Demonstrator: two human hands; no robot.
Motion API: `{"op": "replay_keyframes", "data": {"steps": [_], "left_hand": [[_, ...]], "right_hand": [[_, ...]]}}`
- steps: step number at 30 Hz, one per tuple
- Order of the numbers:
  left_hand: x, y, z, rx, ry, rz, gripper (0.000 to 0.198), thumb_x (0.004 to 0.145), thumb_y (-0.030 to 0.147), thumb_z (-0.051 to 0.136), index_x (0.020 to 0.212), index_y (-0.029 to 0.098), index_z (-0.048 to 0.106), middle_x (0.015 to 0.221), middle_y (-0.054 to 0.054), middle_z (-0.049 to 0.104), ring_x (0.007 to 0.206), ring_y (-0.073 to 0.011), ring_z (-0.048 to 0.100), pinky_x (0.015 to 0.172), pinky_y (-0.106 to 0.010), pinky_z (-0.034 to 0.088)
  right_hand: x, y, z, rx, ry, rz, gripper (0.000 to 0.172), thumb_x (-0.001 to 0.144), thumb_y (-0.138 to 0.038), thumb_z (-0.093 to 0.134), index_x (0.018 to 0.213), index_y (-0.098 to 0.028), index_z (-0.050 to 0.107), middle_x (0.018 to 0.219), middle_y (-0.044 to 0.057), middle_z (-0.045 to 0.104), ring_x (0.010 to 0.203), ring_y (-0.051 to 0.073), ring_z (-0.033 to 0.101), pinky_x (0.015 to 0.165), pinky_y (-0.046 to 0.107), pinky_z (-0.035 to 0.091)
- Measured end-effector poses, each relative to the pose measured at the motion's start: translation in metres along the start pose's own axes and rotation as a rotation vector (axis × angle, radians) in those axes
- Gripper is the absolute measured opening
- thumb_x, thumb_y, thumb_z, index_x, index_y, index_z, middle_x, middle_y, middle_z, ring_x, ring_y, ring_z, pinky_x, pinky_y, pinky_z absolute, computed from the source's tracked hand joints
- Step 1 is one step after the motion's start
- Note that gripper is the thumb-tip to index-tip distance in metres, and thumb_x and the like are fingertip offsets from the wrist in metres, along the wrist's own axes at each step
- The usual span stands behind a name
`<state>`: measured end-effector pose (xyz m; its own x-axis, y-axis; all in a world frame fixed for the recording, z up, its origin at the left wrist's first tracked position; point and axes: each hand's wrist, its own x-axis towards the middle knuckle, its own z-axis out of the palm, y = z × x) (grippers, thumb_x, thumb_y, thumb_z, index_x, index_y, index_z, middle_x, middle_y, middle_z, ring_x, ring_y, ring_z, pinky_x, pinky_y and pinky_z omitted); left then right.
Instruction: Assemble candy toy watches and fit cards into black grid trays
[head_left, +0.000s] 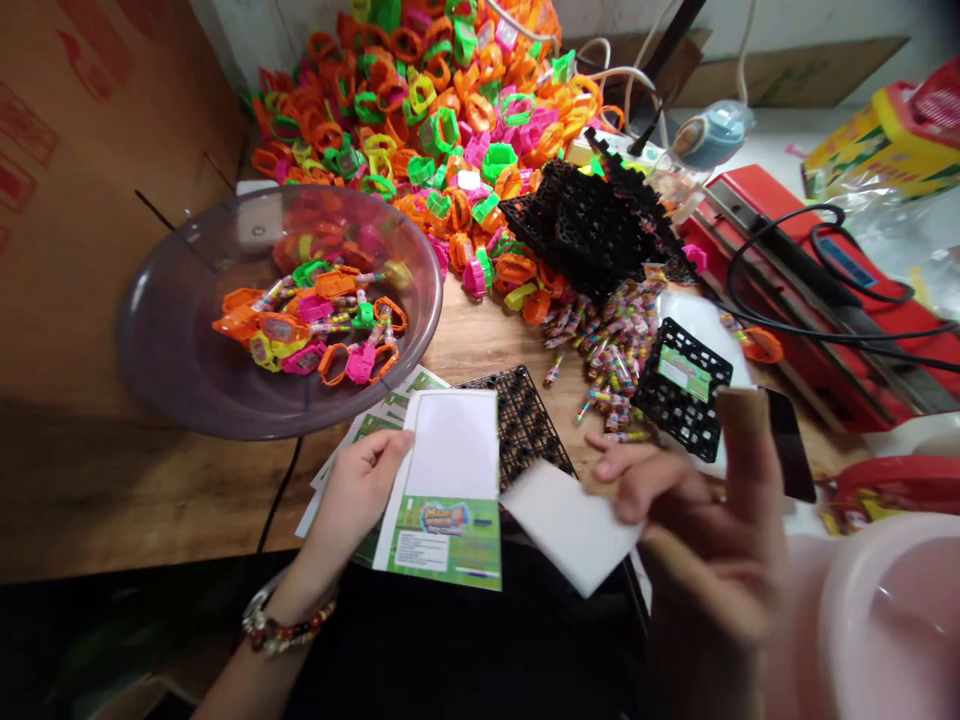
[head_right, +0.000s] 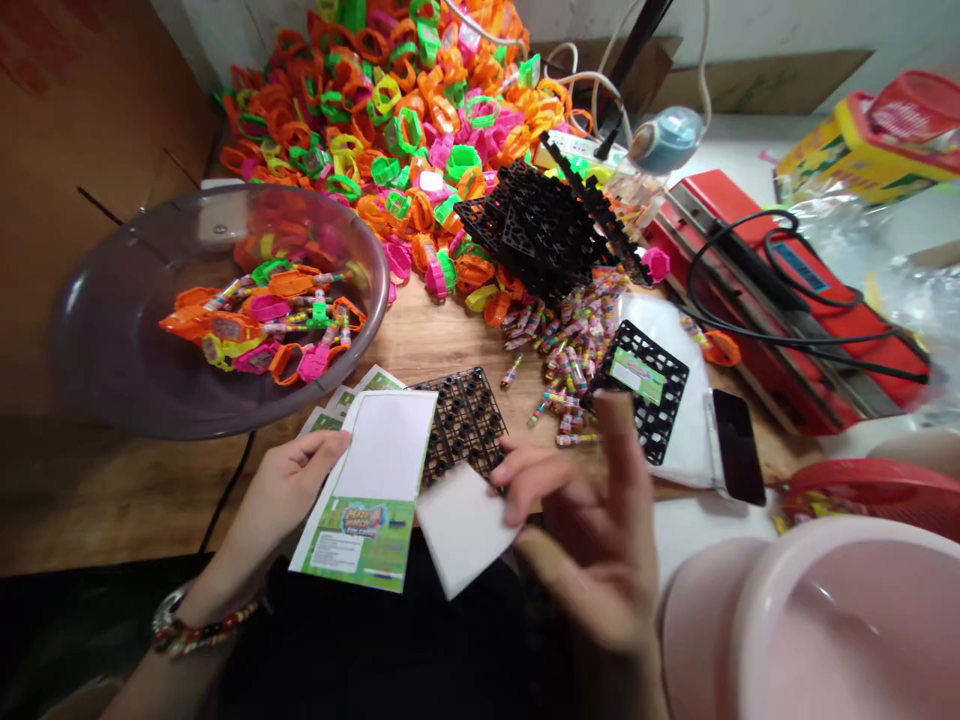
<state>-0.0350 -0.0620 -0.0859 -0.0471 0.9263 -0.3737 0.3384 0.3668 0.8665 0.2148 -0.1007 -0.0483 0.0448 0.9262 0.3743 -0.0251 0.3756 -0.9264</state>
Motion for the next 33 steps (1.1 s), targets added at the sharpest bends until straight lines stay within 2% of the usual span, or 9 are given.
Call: {"op": "replay_keyframes", "data": {"steps": [3, 6, 9, 11, 14, 17, 21, 24, 33], "left_hand": [[0.010, -0.016, -0.021, 0.200, 0.083, 0.041, 0.040, 0.083, 0.049, 0.052, 0.081, 0.013, 0.070, 0.072, -0.006, 0.070, 0.068, -0.0199, 0.061, 0.059, -0.025, 0.045], [0.013, -0.020, -0.027, 0.611, 0.165, 0.027, 0.040, 0.089, 0.043, 0.045, 0.098, 0.014, 0.071, 0.083, -0.012, 0.073, 0.078, -0.0268, 0.066, 0.067, -0.031, 0.047], [0.001, -0.015, -0.009, 1.054, 0.328, 0.145, 0.043, 0.093, 0.038, 0.041, 0.113, 0.008, 0.065, 0.096, -0.021, 0.071, 0.085, -0.0334, 0.066, 0.066, -0.037, 0.047], [-0.013, -0.011, 0.014, 1.199, 0.396, 0.382, 0.038, 0.093, 0.033, 0.044, 0.112, 0.007, 0.065, 0.103, -0.023, 0.069, 0.088, -0.0336, 0.064, 0.069, -0.040, 0.048], [-0.030, -0.015, 0.054, 1.143, 0.204, 0.825, 0.032, 0.091, 0.031, 0.052, 0.115, 0.013, 0.064, 0.114, -0.016, 0.067, 0.100, -0.0301, 0.063, 0.083, -0.042, 0.051], [-0.035, -0.028, 0.080, 1.034, -0.018, 1.029, 0.038, 0.089, 0.035, 0.057, 0.123, 0.019, 0.059, 0.132, -0.011, 0.059, 0.120, -0.0338, 0.054, 0.098, -0.050, 0.047], [-0.024, -0.041, 0.076, 1.009, -0.171, 1.098, 0.037, 0.088, 0.012, 0.052, 0.124, 0.017, 0.057, 0.134, -0.010, 0.058, 0.126, -0.0342, 0.050, 0.102, -0.052, 0.047], [-0.017, -0.041, 0.063, 0.977, -0.283, 1.111, 0.039, 0.088, 0.010, 0.048, 0.125, 0.016, 0.057, 0.136, -0.012, 0.056, 0.130, -0.0342, 0.046, 0.104, -0.051, 0.046], [-0.018, -0.037, 0.060, 0.964, -0.317, 1.081, 0.045, 0.084, 0.010, 0.051, 0.128, 0.016, 0.055, 0.140, -0.013, 0.052, 0.136, -0.0351, 0.039, 0.109, -0.056, 0.038]], "right_hand": [[0.020, 0.022, -0.025, 0.048, 0.031, 0.062, 0.073, 0.085, -0.021, 0.056, 0.149, -0.032, 0.023, 0.084, -0.001, 0.055, 0.085, 0.018, 0.063, 0.094, 0.049, 0.050], [0.039, 0.053, -0.035, -0.147, -0.143, 0.094, 0.079, 0.084, -0.016, 0.052, 0.151, -0.033, 0.013, 0.094, 0.001, 0.058, 0.088, 0.017, 0.062, 0.085, 0.042, 0.054], [0.053, 0.077, -0.024, -0.371, -0.366, 0.047, 0.086, 0.080, -0.010, 0.048, 0.152, -0.026, 0.004, 0.100, 0.004, 0.061, 0.088, 0.016, 0.060, 0.082, 0.039, 0.053], [0.061, 0.087, -0.012, -0.459, -0.501, 0.020, 0.088, 0.076, -0.007, 0.045, 0.153, -0.021, 0.003, 0.100, 0.006, 0.062, 0.085, 0.016, 0.059, 0.079, 0.036, 0.053], [0.073, 0.094, 0.005, -0.488, -0.672, 0.041, 0.091, 0.072, -0.005, 0.043, 0.152, -0.017, 0.003, 0.096, 0.005, 0.063, 0.078, 0.014, 0.058, 0.075, 0.032, 0.052], [0.085, 0.099, 0.011, -0.415, -0.825, 0.119, 0.092, 0.071, -0.006, 0.043, 0.152, -0.017, 0.001, 0.093, 0.003, 0.062, 0.073, 0.012, 0.056, 0.069, 0.029, 0.051], [0.091, 0.104, 0.009, -0.316, -0.920, 0.191, 0.089, 0.076, -0.010, 0.046, 0.152, -0.017, 0.001, 0.094, 0.003, 0.061, 0.076, 0.012, 0.056, 0.070, 0.028, 0.051], [0.089, 0.109, 0.007, -0.338, -0.897, 0.191, 0.088, 0.075, -0.010, 0.047, 0.152, -0.017, 0.003, 0.095, 0.003, 0.059, 0.077, 0.012, 0.057, 0.073, 0.030, 0.051], [0.080, 0.125, 0.004, -0.500, -0.773, 0.108, 0.093, 0.072, -0.011, 0.047, 0.153, -0.018, 0.001, 0.097, 0.004, 0.061, 0.080, 0.014, 0.059, 0.078, 0.031, 0.051]]}}
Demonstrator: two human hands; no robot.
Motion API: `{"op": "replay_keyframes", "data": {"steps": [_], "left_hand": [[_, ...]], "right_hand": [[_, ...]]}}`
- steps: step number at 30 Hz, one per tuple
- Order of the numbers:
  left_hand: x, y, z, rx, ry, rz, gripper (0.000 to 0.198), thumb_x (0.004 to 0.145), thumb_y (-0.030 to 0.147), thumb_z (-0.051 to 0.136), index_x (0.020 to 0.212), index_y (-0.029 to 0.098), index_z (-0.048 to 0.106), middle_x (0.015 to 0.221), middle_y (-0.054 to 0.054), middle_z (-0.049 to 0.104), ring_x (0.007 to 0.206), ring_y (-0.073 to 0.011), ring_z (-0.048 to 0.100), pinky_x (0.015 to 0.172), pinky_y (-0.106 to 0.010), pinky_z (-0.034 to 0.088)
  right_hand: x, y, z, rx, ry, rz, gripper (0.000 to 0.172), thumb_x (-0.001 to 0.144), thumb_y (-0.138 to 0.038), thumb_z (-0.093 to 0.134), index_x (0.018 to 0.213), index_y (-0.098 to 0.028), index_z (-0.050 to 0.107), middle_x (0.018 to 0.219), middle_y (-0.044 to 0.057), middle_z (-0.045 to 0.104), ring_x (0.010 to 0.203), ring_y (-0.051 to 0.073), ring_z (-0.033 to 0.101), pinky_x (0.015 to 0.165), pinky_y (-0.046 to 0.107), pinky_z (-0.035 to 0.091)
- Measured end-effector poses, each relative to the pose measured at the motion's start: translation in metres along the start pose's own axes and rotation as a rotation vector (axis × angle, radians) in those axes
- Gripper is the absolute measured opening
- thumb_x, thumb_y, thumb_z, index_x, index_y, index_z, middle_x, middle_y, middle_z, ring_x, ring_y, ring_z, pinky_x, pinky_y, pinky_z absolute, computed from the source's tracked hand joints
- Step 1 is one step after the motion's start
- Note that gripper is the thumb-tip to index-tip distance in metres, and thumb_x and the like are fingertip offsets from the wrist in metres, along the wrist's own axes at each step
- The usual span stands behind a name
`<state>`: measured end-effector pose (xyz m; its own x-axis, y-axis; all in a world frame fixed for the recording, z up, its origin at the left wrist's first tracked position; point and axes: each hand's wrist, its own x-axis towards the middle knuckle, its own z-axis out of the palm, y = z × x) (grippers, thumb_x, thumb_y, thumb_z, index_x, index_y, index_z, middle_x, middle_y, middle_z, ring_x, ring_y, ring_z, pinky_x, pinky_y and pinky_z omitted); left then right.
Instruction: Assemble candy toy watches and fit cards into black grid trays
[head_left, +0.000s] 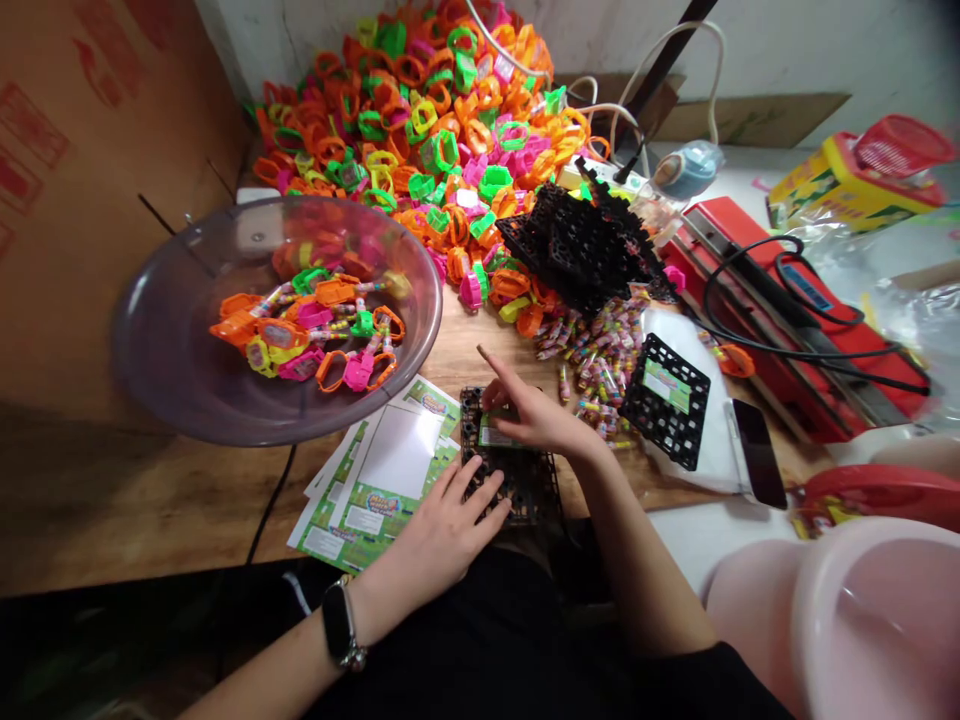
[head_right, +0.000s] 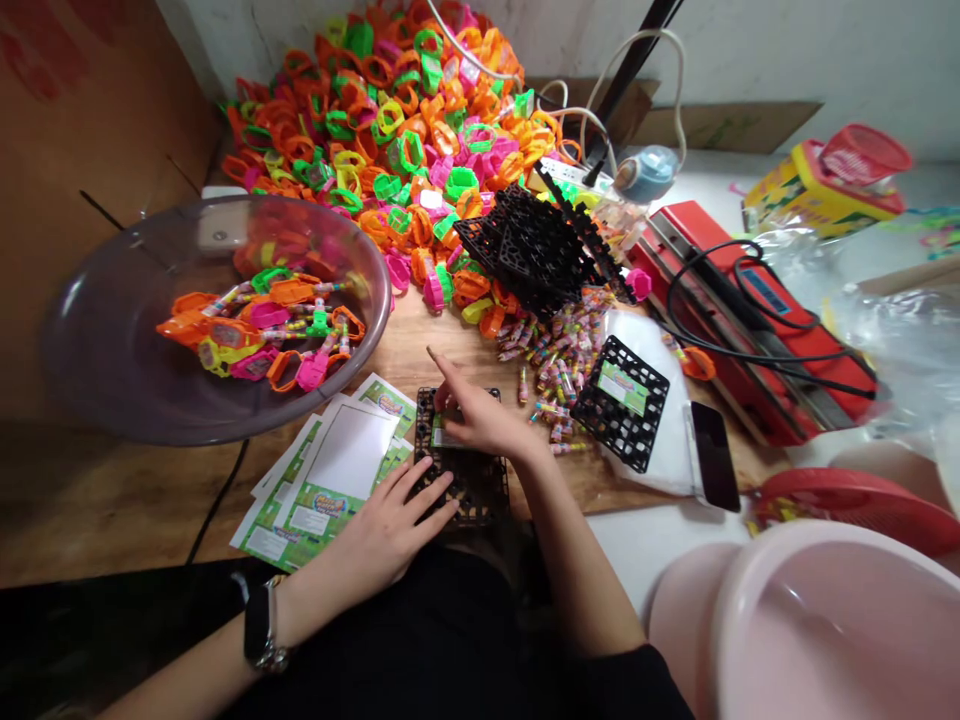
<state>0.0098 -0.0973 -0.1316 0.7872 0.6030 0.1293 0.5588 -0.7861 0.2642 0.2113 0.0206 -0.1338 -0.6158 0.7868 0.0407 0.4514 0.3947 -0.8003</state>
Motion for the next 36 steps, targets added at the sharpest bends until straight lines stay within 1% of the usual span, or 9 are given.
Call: {"op": "replay_keyframes", "data": {"steps": [6, 9, 14, 18, 20, 25, 30, 33, 36], "left_hand": [[0.000, -0.002, 0.004, 0.005, 0.020, 0.003, 0.043, 0.084, 0.012, 0.051, 0.126, 0.018, 0.057, 0.139, -0.012, 0.053, 0.134, -0.0354, 0.041, 0.108, -0.056, 0.039], [0.001, -0.003, 0.003, 0.000, 0.024, 0.001, 0.042, 0.085, 0.014, 0.052, 0.127, 0.019, 0.057, 0.140, -0.010, 0.053, 0.133, -0.0351, 0.043, 0.108, -0.054, 0.040], [0.001, -0.003, 0.002, -0.014, 0.032, 0.010, 0.043, 0.084, 0.014, 0.054, 0.127, 0.018, 0.057, 0.130, -0.012, 0.061, 0.134, -0.0325, 0.042, 0.111, -0.051, 0.038], [0.000, -0.004, 0.004, 0.007, 0.026, 0.007, 0.046, 0.085, 0.012, 0.052, 0.130, 0.018, 0.054, 0.140, -0.011, 0.053, 0.135, -0.0337, 0.040, 0.110, -0.053, 0.039], [-0.001, -0.005, 0.007, 0.008, 0.042, 0.020, 0.044, 0.085, 0.012, 0.052, 0.128, 0.018, 0.057, 0.137, -0.011, 0.055, 0.135, -0.0338, 0.040, 0.110, -0.052, 0.039], [0.004, -0.011, 0.006, -0.023, 0.057, 0.013, 0.034, 0.085, 0.014, 0.054, 0.117, 0.019, 0.065, 0.117, -0.010, 0.068, 0.129, -0.0314, 0.048, 0.109, -0.050, 0.042], [0.007, -0.015, 0.002, -0.001, 0.018, 0.029, 0.053, 0.080, 0.002, 0.051, 0.130, 0.019, 0.054, 0.141, -0.010, 0.052, 0.135, -0.0339, 0.041, 0.106, -0.053, 0.044], [0.005, -0.015, 0.002, 0.007, -0.001, 0.016, 0.057, 0.078, 0.000, 0.050, 0.131, 0.020, 0.053, 0.142, -0.009, 0.051, 0.135, -0.0333, 0.041, 0.106, -0.056, 0.043], [0.003, -0.014, 0.005, 0.001, 0.008, 0.007, 0.056, 0.079, -0.001, 0.049, 0.131, 0.019, 0.052, 0.143, -0.010, 0.050, 0.138, -0.0323, 0.037, 0.107, -0.055, 0.043]], "right_hand": [[-0.003, -0.028, 0.018, -0.448, 0.055, 0.112, 0.083, 0.075, -0.005, 0.042, 0.152, -0.016, 0.016, 0.114, 0.013, 0.065, 0.102, 0.026, 0.060, 0.092, 0.050, 0.046], [-0.017, -0.047, 0.037, -0.678, 0.277, 0.174, 0.069, 0.084, -0.008, 0.042, 0.150, -0.020, 0.027, 0.141, 0.013, 0.050, 0.133, 0.035, 0.040, 0.107, 0.064, 0.024], [-0.055, -0.041, 0.072, -0.568, 0.380, 0.174, 0.076, 0.095, -0.038, 0.041, 0.153, -0.015, -0.003, 0.150, 0.018, 0.037, 0.141, 0.029, 0.032, 0.112, 0.053, 0.029], [-0.073, -0.021, 0.074, -0.524, 0.481, 0.389, 0.083, 0.094, -0.054, 0.036, 0.152, -0.014, -0.008, 0.153, 0.024, 0.027, 0.143, 0.036, 0.023, 0.109, 0.063, 0.027], [-0.069, -0.024, 0.072, -0.488, 0.473, 0.331, 0.084, 0.094, -0.054, 0.035, 0.152, -0.014, -0.010, 0.155, 0.023, 0.022, 0.145, 0.034, 0.017, 0.111, 0.062, 0.024], [-0.036, -0.038, 0.071, -0.242, 0.165, 0.189, 0.072, 0.097, -0.049, 0.027, 0.153, -0.016, -0.003, 0.156, 0.015, 0.026, 0.144, 0.022, 0.024, 0.117, 0.049, 0.021], [-0.041, -0.029, 0.048, -0.258, 0.516, 0.474, 0.071, 0.095, -0.055, 0.025, 0.152, -0.013, 0.016, 0.153, 0.019, 0.029, 0.144, 0.030, 0.024, 0.114, 0.057, 0.018], [-0.066, -0.035, 0.043, -0.255, 0.770, 0.587, 0.069, 0.095, -0.052, 0.030, 0.151, -0.014, 0.018, 0.143, 0.021, 0.045, 0.133, 0.031, 0.043, 0.105, 0.054, 0.036], [-0.085, -0.047, 0.057, -0.225, 0.828, 0.707, 0.072, 0.090, -0.050, 0.043, 0.148, -0.012, 0.025, 0.118, 0.021, 0.062, 0.109, 0.034, 0.060, 0.090, 0.054, 0.046]]}}
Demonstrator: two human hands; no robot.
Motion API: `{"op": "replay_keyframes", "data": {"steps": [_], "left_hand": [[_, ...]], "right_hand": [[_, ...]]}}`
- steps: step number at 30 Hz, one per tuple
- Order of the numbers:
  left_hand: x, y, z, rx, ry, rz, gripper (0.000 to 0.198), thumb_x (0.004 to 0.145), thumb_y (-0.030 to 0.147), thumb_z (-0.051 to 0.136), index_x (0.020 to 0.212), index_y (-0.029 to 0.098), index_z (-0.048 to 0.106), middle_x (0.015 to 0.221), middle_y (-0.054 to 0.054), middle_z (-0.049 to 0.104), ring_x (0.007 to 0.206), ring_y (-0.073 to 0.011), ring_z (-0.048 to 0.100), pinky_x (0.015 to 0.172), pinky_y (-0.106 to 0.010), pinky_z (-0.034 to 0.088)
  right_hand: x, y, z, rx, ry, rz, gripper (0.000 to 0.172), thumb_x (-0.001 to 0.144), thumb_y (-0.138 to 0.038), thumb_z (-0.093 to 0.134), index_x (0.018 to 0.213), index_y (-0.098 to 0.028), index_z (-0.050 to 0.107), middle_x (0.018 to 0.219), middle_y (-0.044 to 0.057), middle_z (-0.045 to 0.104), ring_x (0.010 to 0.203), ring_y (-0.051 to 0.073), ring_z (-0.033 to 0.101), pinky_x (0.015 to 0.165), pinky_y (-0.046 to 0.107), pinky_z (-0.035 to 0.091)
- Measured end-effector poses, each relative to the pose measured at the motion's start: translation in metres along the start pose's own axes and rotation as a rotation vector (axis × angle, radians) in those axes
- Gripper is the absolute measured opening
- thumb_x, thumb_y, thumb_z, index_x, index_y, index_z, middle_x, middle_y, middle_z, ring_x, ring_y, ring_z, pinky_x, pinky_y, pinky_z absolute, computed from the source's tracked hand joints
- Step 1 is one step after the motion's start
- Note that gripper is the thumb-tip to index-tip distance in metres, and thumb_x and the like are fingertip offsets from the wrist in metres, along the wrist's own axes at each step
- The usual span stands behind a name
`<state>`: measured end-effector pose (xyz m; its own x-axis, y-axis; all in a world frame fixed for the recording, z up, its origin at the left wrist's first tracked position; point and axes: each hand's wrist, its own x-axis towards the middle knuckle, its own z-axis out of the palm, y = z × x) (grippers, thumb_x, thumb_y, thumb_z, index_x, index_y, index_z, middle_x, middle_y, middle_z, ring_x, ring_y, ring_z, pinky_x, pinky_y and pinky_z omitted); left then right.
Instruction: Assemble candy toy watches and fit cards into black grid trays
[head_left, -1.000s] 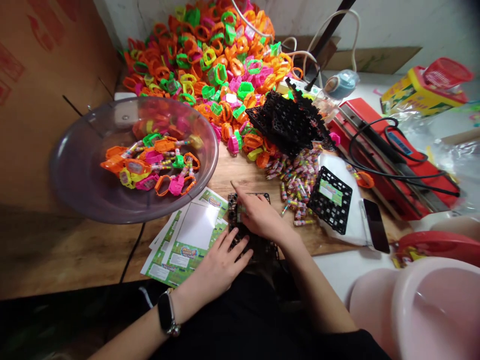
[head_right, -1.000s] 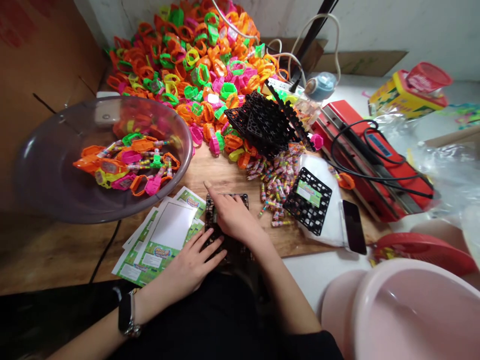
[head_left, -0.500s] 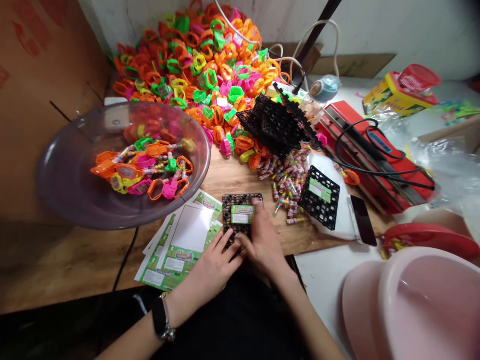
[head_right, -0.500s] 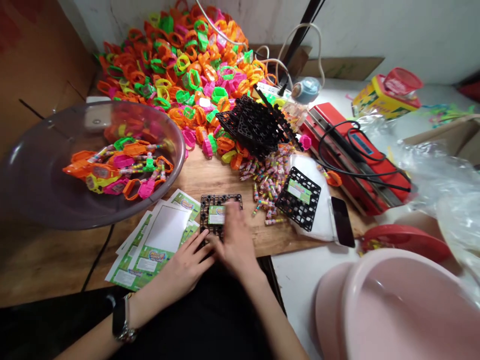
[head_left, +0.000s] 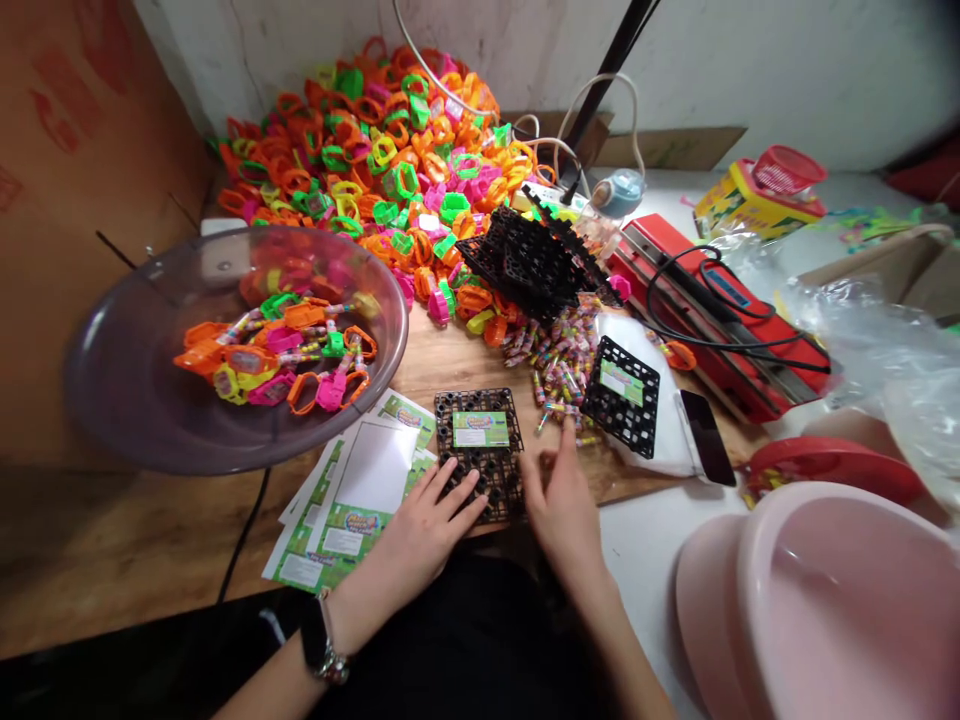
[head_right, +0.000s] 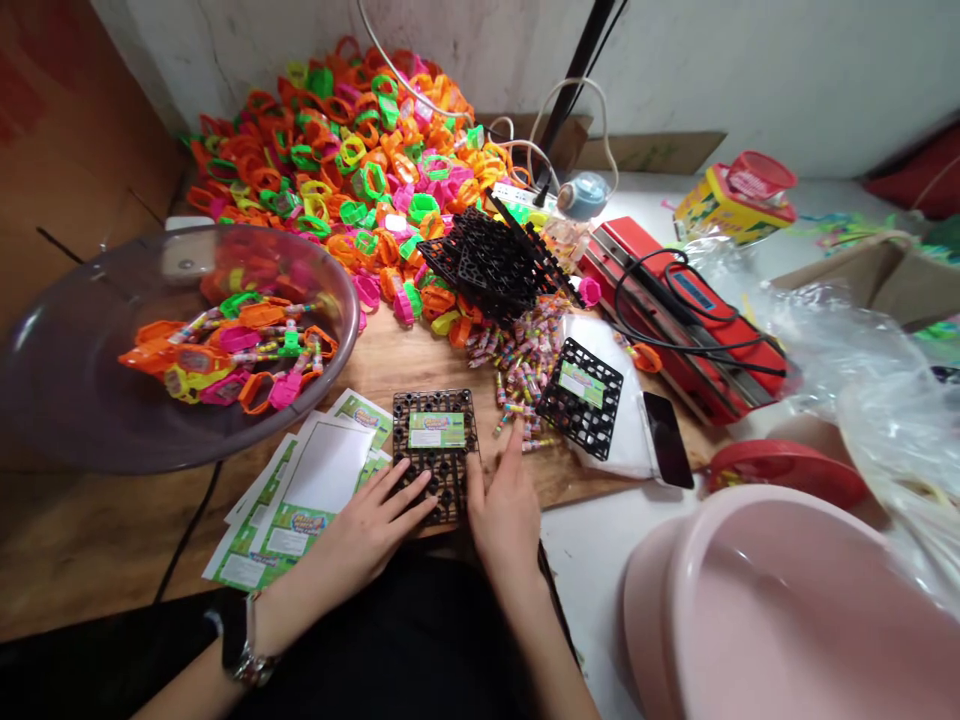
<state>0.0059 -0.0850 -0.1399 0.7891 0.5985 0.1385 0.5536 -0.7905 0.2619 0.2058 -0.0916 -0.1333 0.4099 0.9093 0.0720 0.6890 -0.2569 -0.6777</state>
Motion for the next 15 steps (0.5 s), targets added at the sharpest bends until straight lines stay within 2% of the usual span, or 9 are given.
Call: {"op": "replay_keyframes", "data": {"steps": [2, 5, 7, 9, 11, 13, 15], "left_hand": [[-0.001, 0.000, 0.004, 0.000, 0.044, 0.002, 0.054, 0.081, -0.001, 0.047, 0.132, 0.018, 0.052, 0.142, -0.010, 0.051, 0.141, -0.0309, 0.032, 0.108, -0.053, 0.043], [0.000, 0.001, 0.009, -0.011, 0.144, 0.014, 0.051, 0.086, 0.003, 0.045, 0.136, 0.014, 0.046, 0.141, -0.010, 0.052, 0.142, -0.0286, 0.030, 0.108, -0.048, 0.044], [0.001, 0.000, 0.007, -0.019, 0.213, 0.015, 0.050, 0.090, 0.012, 0.047, 0.140, 0.012, 0.039, 0.142, -0.013, 0.051, 0.140, -0.0284, 0.034, 0.107, -0.046, 0.044], [-0.002, -0.003, -0.001, 0.014, 0.286, -0.033, 0.054, 0.091, 0.021, 0.052, 0.142, 0.012, 0.036, 0.140, -0.016, 0.051, 0.136, -0.0292, 0.041, 0.106, -0.046, 0.044], [-0.010, -0.009, -0.014, 0.093, 0.375, -0.163, 0.058, 0.091, 0.026, 0.055, 0.143, 0.014, 0.034, 0.132, -0.017, 0.057, 0.125, -0.0299, 0.052, 0.102, -0.045, 0.045], [-0.023, -0.016, -0.028, 0.230, 0.423, -0.389, 0.056, 0.091, 0.029, 0.053, 0.142, 0.012, 0.036, 0.119, -0.019, 0.063, 0.108, -0.0313, 0.061, 0.092, -0.045, 0.049], [-0.038, -0.023, -0.039, 0.405, 0.328, -0.630, 0.055, 0.093, 0.037, 0.048, 0.138, 0.006, 0.041, 0.107, -0.021, 0.066, 0.091, -0.0352, 0.064, 0.077, -0.046, 0.051]], "right_hand": [[-0.014, -0.002, 0.004, 0.080, -0.024, 0.023, 0.070, 0.085, -0.047, 0.051, 0.143, -0.011, 0.035, 0.110, 0.019, 0.063, 0.103, 0.032, 0.060, 0.088, 0.053, 0.047], [-0.019, -0.010, 0.009, 0.409, 0.014, 0.126, 0.066, 0.079, -0.039, 0.060, 0.138, -0.017, 0.040, 0.107, 0.012, 0.060, 0.095, 0.024, 0.060, 0.087, 0.044, 0.050], [-0.013, -0.018, 0.002, 0.662, 0.024, 0.218, 0.066, 0.074, -0.035, 0.066, 0.134, -0.022, 0.043, 0.104, 0.007, 0.058, 0.089, 0.018, 0.061, 0.084, 0.037, 0.052], [0.000, -0.020, -0.014, 0.848, 0.067, 0.261, 0.065, 0.070, -0.033, 0.071, 0.130, -0.025, 0.046, 0.103, 0.004, 0.058, 0.089, 0.016, 0.061, 0.080, 0.033, 0.053], [0.019, -0.013, -0.035, 0.917, 0.243, 0.264, 0.062, 0.068, -0.033, 0.073, 0.125, -0.026, 0.049, 0.103, 0.003, 0.056, 0.091, 0.016, 0.060, 0.077, 0.031, 0.053], [0.041, 0.005, -0.054, 0.868, 0.492, 0.256, 0.059, 0.068, -0.035, 0.071, 0.123, -0.024, 0.049, 0.104, 0.003, 0.054, 0.092, 0.015, 0.058, 0.080, 0.031, 0.052], [0.061, 0.029, -0.067, 0.669, 0.637, 0.276, 0.058, 0.072, -0.037, 0.062, 0.125, -0.020, 0.047, 0.105, 0.005, 0.053, 0.094, 0.016, 0.057, 0.085, 0.034, 0.050]]}}
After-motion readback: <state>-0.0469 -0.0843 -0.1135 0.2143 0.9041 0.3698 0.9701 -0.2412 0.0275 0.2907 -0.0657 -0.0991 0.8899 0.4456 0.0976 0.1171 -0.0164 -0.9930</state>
